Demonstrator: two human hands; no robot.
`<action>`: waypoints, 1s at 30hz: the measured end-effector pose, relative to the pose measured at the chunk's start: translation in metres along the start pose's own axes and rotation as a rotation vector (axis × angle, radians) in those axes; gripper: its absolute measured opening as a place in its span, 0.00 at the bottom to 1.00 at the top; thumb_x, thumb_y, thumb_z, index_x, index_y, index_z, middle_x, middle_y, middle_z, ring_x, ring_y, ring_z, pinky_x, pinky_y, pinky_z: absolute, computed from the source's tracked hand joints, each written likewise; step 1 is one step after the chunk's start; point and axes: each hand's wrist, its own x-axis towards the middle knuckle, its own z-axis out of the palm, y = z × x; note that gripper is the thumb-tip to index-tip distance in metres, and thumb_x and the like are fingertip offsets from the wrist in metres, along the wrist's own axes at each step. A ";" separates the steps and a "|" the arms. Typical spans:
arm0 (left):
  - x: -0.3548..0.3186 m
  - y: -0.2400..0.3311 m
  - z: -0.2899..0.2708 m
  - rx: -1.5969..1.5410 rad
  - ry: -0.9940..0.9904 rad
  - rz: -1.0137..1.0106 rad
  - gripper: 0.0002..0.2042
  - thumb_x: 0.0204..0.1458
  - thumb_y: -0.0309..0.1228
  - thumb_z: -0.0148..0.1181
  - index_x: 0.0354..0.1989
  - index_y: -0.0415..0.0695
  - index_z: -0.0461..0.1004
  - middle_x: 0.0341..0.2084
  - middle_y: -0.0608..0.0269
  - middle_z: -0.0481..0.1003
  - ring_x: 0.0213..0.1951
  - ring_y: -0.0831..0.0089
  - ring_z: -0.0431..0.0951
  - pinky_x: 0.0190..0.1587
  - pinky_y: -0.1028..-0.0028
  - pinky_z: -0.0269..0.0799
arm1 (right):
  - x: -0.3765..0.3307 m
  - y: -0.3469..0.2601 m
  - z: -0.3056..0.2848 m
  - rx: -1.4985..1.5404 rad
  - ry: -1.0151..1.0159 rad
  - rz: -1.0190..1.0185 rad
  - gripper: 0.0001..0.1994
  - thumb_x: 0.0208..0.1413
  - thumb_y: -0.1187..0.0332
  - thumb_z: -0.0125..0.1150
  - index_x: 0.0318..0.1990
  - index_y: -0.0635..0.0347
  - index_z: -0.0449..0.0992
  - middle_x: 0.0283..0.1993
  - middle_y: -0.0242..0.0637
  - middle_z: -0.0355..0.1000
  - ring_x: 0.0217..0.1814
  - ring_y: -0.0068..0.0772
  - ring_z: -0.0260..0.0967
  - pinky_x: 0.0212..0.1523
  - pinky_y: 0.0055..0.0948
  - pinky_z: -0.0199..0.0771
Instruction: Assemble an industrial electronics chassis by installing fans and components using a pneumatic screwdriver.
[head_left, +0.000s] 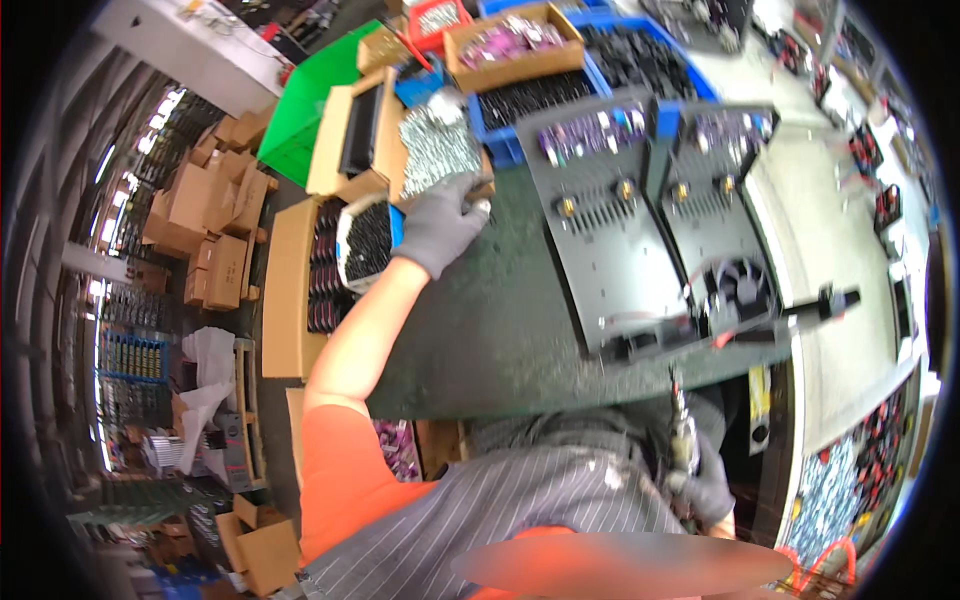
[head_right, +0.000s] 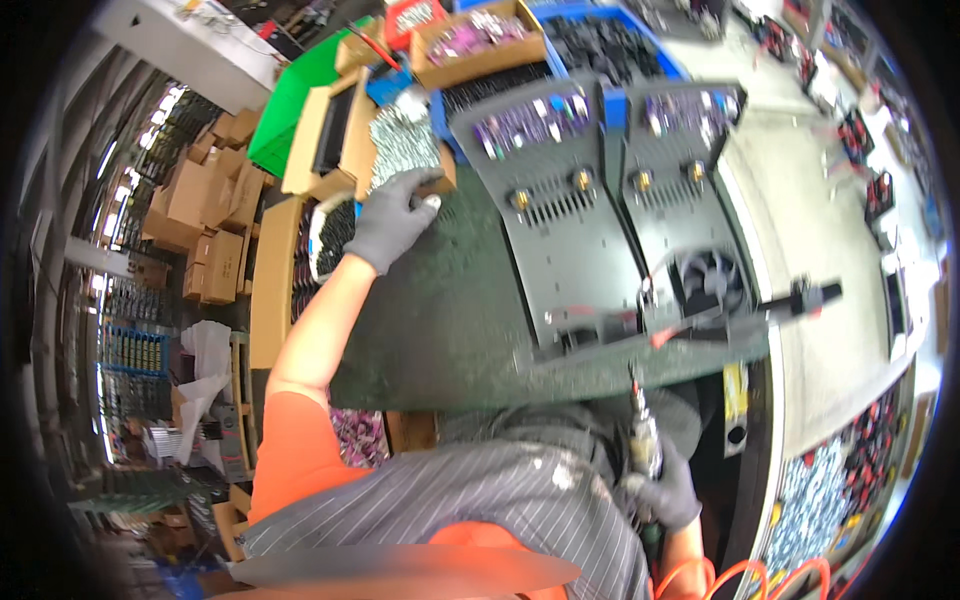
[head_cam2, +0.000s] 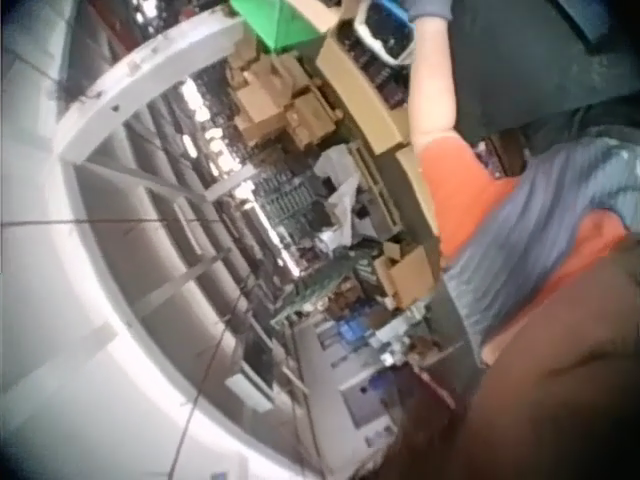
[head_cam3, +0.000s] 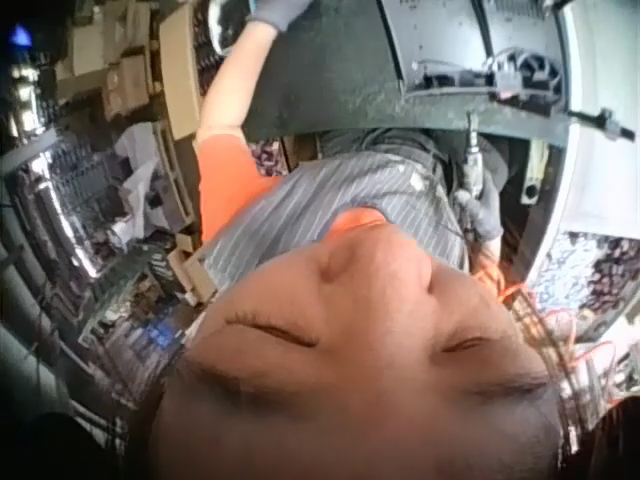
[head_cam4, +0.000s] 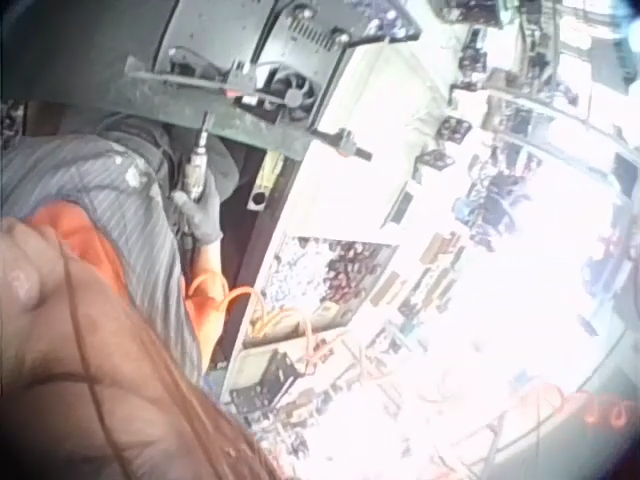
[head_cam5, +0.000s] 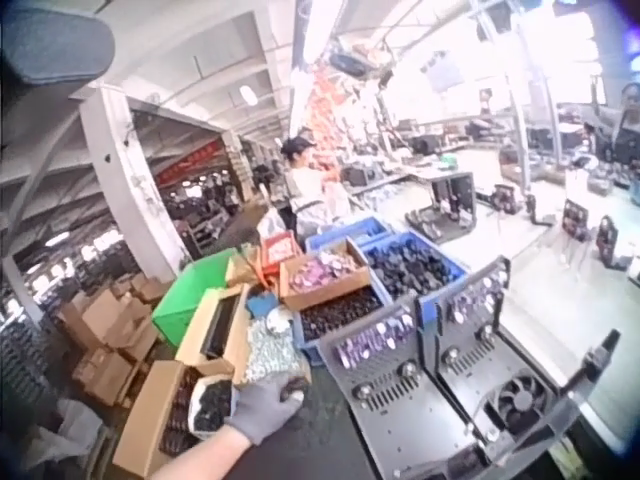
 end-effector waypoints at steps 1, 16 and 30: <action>0.020 -0.009 -0.005 0.069 0.051 0.057 0.17 0.47 0.33 0.58 0.48 0.49 0.73 0.38 0.55 0.75 0.38 0.63 0.76 0.44 0.69 0.71 | 0.000 -0.012 0.005 0.049 -0.025 0.027 0.35 0.34 0.67 0.73 0.53 0.66 0.63 0.32 0.32 0.69 0.29 0.22 0.66 0.31 0.24 0.69; 0.195 0.018 0.025 0.368 -0.513 -0.295 0.32 0.51 0.58 0.47 0.63 0.56 0.58 0.60 0.49 0.61 0.61 0.58 0.61 0.61 0.60 0.57 | 0.002 0.016 0.003 -0.234 0.123 0.067 0.35 0.35 0.71 0.74 0.55 0.60 0.64 0.41 0.32 0.70 0.39 0.22 0.67 0.41 0.26 0.70; 0.201 -0.033 0.040 -0.729 -0.262 -0.295 0.09 0.52 0.26 0.54 0.42 0.43 0.73 0.20 0.68 0.70 0.15 0.80 0.66 0.16 0.78 0.62 | -0.002 0.009 0.008 -0.020 0.034 0.061 0.33 0.33 0.67 0.72 0.51 0.67 0.66 0.39 0.31 0.69 0.39 0.22 0.64 0.43 0.25 0.67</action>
